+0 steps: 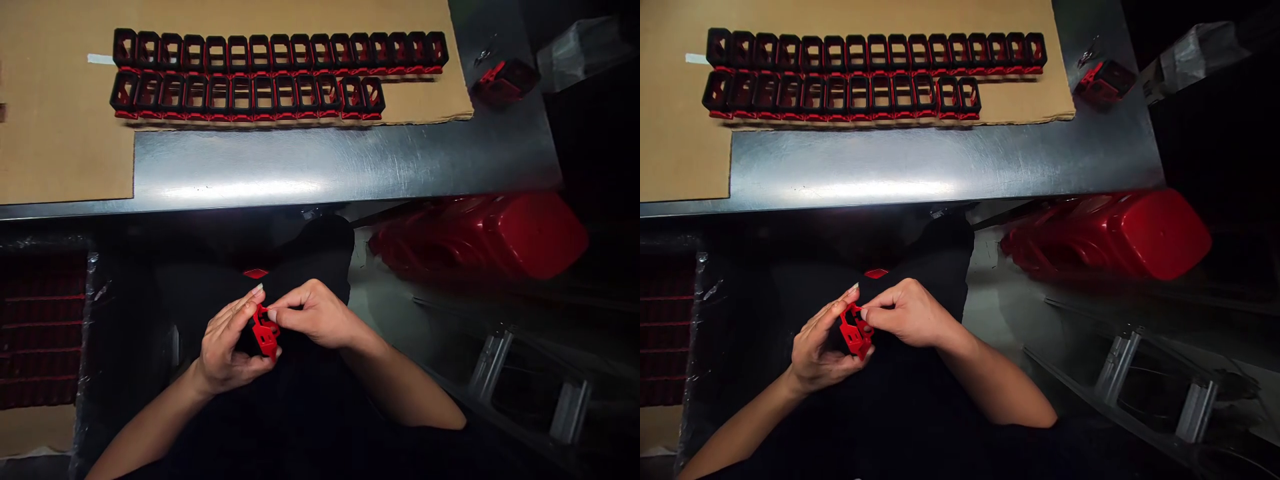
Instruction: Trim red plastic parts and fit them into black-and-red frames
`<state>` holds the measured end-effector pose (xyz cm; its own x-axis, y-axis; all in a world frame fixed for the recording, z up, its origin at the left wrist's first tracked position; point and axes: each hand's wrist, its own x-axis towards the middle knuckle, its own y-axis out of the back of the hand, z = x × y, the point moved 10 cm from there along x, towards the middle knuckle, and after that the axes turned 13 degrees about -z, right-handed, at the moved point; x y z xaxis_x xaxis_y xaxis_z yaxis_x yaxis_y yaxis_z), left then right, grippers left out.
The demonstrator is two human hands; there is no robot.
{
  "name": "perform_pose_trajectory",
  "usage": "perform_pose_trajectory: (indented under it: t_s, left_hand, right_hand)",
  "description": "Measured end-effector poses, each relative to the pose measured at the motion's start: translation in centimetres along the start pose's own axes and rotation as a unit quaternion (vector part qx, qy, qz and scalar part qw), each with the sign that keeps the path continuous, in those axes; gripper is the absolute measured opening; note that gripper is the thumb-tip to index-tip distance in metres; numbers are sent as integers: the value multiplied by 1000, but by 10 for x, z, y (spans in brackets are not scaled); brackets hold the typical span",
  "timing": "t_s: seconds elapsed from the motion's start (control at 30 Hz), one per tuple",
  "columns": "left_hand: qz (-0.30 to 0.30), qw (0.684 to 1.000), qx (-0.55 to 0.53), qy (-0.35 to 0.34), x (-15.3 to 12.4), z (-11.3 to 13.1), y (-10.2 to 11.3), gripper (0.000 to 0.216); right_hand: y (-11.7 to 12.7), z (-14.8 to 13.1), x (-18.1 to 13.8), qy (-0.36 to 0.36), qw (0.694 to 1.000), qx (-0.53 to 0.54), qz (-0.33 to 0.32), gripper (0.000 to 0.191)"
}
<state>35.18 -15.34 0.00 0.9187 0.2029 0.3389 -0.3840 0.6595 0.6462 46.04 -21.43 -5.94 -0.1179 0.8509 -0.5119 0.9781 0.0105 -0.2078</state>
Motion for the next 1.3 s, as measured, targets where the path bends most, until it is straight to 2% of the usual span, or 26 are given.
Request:
perform_pose_trajectory:
  t_s: [0.23, 0.4, 0.47, 0.53, 0.63, 0.7, 0.8, 0.97, 1.1, 1.3]
  left_hand:
    - [4, 999, 25, -36, 2, 6, -2, 86]
    - [-4, 1000, 4, -29, -2, 0, -3, 89]
    - [-5, 999, -34, -15, -6, -4, -3, 91]
    - [5, 994, -104, 18, -10, -13, -2, 89]
    - [30, 972, -224, 67, -13, -27, -2, 80]
    - [37, 956, -279, 82, -13, -31, -4, 74]
    - [24, 940, -326, 102, -8, -31, -9, 72]
    - [2, 933, -348, 89, 5, -22, -4, 80]
    - [-3, 938, -343, 54, 16, -6, 6, 74]
    - [83, 938, -328, 71, 16, 15, 23, 67]
  right_hand:
    - [-1, 2, 3, -18, 1000, -10, 8, 20]
    - [2, 2, 2, -25, 998, -42, 34, 19]
    - [0, 3, 2, -10, 1000, -20, 7, 19]
    - [-3, 4, 1, 22, 998, 55, -29, 23]
    - [4, 10, -2, 58, 985, 161, -7, 34]
    - [3, 13, -2, 67, 984, 165, 3, 38]
    - [-16, 8, 2, 84, 982, 159, -64, 39]
    - [-37, -5, 2, 103, 970, 175, -134, 31]
    - [-38, -24, -6, 157, 967, 158, -125, 24]
    - [-36, -58, -30, 263, 954, 112, -90, 19]
